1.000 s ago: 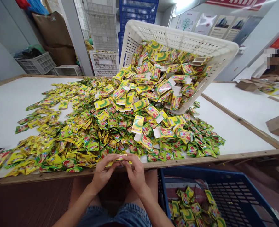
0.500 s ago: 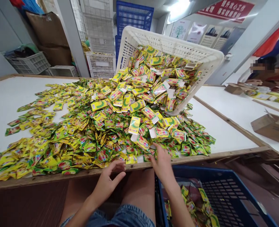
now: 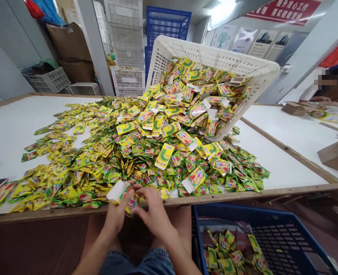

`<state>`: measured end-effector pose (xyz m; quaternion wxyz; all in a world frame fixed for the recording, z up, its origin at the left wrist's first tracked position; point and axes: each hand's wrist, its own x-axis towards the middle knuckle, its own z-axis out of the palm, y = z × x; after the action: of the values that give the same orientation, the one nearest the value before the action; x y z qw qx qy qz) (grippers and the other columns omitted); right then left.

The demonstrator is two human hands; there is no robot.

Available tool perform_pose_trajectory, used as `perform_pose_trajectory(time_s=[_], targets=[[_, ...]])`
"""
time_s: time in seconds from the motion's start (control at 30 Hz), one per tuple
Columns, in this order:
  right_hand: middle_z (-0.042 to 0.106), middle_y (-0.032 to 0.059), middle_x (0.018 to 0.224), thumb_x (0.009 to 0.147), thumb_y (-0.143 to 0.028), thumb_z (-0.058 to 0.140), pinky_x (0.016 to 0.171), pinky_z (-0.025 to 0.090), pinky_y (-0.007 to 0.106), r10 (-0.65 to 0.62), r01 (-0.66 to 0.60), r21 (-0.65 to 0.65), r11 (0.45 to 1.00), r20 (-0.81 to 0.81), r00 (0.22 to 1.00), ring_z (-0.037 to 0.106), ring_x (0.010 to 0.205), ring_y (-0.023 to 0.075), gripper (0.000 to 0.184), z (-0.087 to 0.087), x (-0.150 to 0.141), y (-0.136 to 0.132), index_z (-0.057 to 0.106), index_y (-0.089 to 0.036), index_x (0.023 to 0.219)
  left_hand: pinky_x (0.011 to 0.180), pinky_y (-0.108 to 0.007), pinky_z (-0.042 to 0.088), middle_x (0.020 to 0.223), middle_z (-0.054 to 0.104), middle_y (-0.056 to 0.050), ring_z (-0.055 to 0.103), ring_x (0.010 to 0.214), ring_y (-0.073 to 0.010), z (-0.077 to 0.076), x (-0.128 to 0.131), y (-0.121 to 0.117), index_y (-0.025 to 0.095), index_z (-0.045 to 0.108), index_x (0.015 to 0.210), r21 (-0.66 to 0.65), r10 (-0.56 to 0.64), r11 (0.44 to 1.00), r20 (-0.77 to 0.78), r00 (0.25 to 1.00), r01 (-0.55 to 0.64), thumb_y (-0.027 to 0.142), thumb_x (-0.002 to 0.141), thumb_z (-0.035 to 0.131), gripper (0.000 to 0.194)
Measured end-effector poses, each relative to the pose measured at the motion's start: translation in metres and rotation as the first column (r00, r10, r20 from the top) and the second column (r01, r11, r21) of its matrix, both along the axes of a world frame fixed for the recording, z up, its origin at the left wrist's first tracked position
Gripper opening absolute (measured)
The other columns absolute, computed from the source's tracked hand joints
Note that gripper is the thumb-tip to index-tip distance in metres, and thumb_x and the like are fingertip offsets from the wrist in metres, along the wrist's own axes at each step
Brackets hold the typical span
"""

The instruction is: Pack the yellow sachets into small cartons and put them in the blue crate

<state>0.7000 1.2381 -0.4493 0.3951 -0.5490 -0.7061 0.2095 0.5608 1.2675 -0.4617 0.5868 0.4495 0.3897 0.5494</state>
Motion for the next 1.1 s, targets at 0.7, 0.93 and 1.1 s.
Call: perform_pose_trajectory(time_s=[0.7, 0.93, 1.1], targets=[[0.059, 0.0071, 0.110, 0.078, -0.029, 0.058, 0.084, 0.044, 0.032, -0.159, 0.052, -0.190, 0.980, -0.607, 0.779, 0.055, 0.099, 0.0204, 0.038, -0.002, 0.008, -0.010, 0.051, -0.021, 0.114, 0.096, -0.037, 0.038, 0.115, 0.062, -0.010, 0.052, 0.111, -0.0274, 0.008, -0.010, -0.018, 0.016, 0.060, 0.109, -0.187, -0.307, 0.940, -0.108, 0.946, 0.284, 0.035, 0.070, 0.067, 0.044], [0.063, 0.0020, 0.077, 0.076, -0.031, 0.060, 0.072, 0.044, 0.027, -0.213, 0.090, -0.223, 0.971, -0.624, 0.752, 0.057, 0.075, 0.0171, 0.014, -0.009, 0.007, -0.011, 0.059, -0.018, 0.079, 0.096, -0.037, 0.040, 0.119, 0.060, -0.012, 0.053, 0.110, -0.0269, 0.005, -0.012, -0.029, 0.017, 0.054, 0.117, -0.197, -0.359, 0.926, -0.195, 0.913, 0.322, 0.034, 0.068, 0.070, 0.055], [0.058, 0.0004, 0.070, 0.080, -0.031, 0.054, 0.065, 0.040, 0.024, -0.188, 0.114, -0.192, 0.975, -0.426, 0.885, 0.052, 0.069, 0.0150, 0.015, -0.020, 0.013, -0.029, 0.057, -0.017, 0.077, 0.095, -0.039, 0.040, 0.110, 0.065, -0.012, 0.055, 0.108, -0.0280, 0.000, -0.014, -0.037, 0.017, 0.059, 0.110, -0.234, -0.402, 0.902, -0.145, 0.904, 0.363, 0.035, 0.069, 0.069, 0.046]])
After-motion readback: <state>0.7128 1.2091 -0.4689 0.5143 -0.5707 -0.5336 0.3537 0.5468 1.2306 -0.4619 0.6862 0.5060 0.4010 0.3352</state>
